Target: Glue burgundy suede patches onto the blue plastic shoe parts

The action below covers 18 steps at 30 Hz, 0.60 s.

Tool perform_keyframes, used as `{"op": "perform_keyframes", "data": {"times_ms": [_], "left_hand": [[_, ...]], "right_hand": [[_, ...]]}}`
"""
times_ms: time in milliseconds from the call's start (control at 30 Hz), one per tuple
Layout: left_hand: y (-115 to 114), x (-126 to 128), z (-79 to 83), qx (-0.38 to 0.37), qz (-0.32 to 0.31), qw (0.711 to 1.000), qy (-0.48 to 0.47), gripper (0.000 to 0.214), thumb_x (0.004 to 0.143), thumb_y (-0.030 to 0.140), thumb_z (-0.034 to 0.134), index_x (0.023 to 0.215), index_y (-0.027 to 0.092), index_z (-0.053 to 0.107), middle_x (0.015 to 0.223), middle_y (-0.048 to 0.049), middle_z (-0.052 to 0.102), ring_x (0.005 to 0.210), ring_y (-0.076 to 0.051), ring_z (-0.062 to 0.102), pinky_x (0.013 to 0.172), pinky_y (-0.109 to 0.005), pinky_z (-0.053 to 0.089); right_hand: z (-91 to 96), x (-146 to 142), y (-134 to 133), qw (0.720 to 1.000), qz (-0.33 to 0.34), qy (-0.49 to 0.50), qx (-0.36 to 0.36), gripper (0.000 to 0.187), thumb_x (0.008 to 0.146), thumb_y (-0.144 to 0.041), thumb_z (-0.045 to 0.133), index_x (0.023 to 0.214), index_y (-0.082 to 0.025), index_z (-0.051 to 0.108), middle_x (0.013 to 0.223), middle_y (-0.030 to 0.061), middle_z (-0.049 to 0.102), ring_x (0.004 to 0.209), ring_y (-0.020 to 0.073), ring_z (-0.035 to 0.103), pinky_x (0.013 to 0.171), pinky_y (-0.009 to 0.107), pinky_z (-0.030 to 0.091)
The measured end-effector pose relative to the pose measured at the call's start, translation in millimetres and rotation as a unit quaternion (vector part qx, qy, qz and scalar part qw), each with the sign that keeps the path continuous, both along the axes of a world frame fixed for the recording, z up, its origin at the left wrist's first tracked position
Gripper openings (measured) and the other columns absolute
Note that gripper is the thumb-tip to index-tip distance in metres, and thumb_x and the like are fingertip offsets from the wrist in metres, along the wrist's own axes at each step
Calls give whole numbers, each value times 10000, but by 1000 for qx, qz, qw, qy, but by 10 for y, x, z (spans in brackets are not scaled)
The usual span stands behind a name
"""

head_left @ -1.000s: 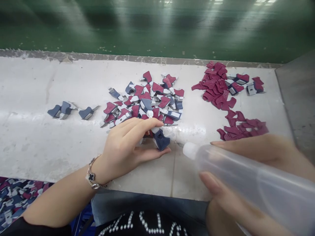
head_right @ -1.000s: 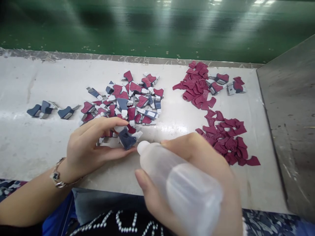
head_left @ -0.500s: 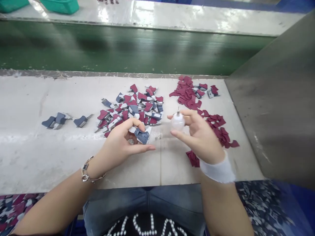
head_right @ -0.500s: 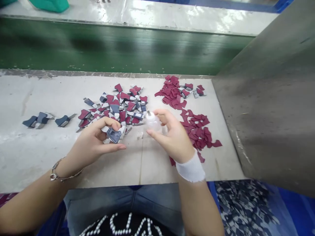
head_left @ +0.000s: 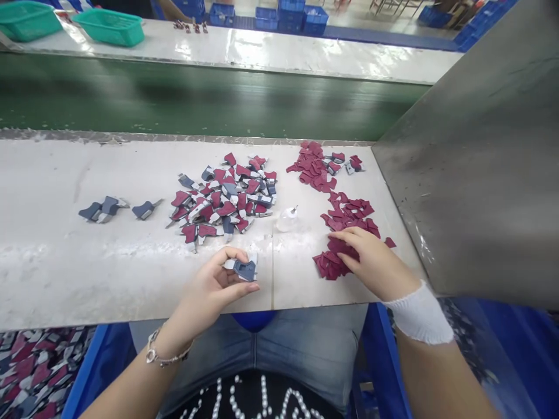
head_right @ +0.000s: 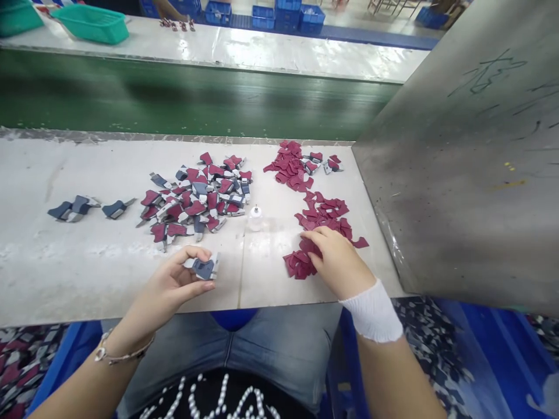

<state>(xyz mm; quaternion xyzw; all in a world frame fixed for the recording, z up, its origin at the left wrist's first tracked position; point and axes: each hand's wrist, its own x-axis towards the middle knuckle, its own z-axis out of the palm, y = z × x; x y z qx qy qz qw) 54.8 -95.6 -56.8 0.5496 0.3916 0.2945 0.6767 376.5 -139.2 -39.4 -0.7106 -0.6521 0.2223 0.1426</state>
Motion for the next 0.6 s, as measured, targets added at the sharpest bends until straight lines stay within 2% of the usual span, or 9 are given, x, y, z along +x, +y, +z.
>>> {"op": "perform_keyframes", "data": {"times_ms": [67, 167, 267, 367, 433, 500, 600], "left_hand": [[-50, 20, -4, -7, 3, 1000, 8, 282, 804, 229, 773, 989, 238, 560, 835, 7, 610, 705, -137, 645, 615, -250, 573], [-87, 59, 32, -1, 13, 1000, 12, 284, 791, 237, 786, 975, 230, 570, 848, 10, 595, 715, -141, 658, 653, -276, 606], [-106, 91, 86, 26, 39, 999, 14, 278, 757, 193, 804, 923, 218, 583, 894, 8, 572, 735, -122, 645, 658, -252, 617], [-128, 124, 127, 58, 84, 994, 27, 314, 684, 158, 846, 841, 200, 578, 921, -5, 573, 770, -126, 638, 585, -204, 601], [-144, 151, 139, 72, 101, 992, 28, 335, 654, 156, 864, 821, 196, 576, 903, -8, 576, 760, -131, 637, 526, -183, 579], [-158, 180, 138, 87, 99, 991, 23, 330, 655, 156, 866, 829, 199, 589, 897, -12, 581, 755, -134, 642, 503, -177, 570], [-171, 221, 112, 127, 81, 989, 8, 294, 697, 153, 843, 879, 207, 620, 927, -36, 608, 784, -152, 667, 529, -198, 591]], "right_hand": [[-98, -18, 34, 1000, 6, -21, -7, 226, 878, -124, 601, 1084, -168, 683, 1106, 103, 681, 1025, 265, 644, 946, 490, 503], [-176, -38, 106, 999, 7, -32, -20, 94, 940, -234, 628, 995, -168, 667, 1019, 46, 678, 932, 196, 647, 869, 415, 532], [-167, -32, 147, 1000, -4, -24, -19, 113, 935, -264, 643, 888, -162, 655, 944, 30, 673, 898, 189, 642, 849, 407, 527], [-65, -21, 127, 1000, -12, 20, -19, 118, 899, -253, 659, 806, -182, 640, 847, 39, 691, 827, 217, 656, 799, 412, 530], [56, -39, 76, 997, -27, 69, -18, 133, 917, -318, 624, 849, -204, 617, 796, 52, 704, 724, 226, 668, 666, 373, 540], [200, -105, 2, 991, -42, 123, -11, 182, 965, -400, 539, 943, -221, 562, 814, 59, 718, 704, 225, 688, 587, 336, 544], [394, -318, -117, 980, -22, 196, -6, 195, 986, -430, 511, 990, -240, 553, 857, 41, 725, 754, 199, 707, 635, 300, 572]]}}
